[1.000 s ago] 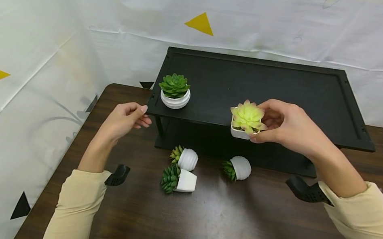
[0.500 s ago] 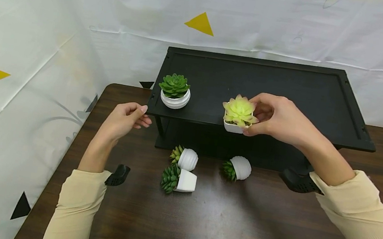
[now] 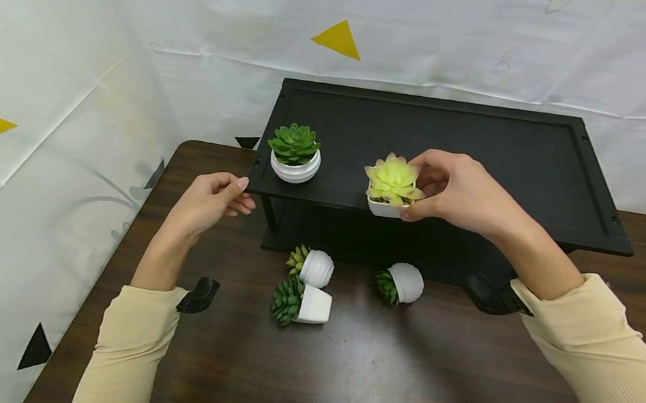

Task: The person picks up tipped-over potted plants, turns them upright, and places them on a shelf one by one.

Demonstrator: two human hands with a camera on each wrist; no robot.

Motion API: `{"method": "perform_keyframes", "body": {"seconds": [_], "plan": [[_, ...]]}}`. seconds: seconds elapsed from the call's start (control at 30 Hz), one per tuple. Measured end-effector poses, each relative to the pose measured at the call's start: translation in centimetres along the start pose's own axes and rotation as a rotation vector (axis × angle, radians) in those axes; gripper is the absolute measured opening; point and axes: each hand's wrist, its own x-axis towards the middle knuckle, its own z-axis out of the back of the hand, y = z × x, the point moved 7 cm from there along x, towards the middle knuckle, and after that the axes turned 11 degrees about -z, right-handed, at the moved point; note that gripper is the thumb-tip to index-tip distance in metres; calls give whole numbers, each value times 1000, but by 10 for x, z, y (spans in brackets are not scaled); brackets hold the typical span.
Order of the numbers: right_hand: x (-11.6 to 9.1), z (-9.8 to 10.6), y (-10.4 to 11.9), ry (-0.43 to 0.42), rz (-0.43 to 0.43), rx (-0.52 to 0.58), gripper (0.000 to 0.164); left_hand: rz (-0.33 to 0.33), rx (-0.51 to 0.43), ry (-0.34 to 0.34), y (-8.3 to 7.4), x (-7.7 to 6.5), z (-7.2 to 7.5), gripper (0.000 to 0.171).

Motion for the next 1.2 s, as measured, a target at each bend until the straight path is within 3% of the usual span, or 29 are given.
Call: {"method": "perform_keyframes", "body": {"seconds": [1.2], "plan": [[30,-12,15,68,-27,42,57,3,9,-6,1,-1,1,39]]}}
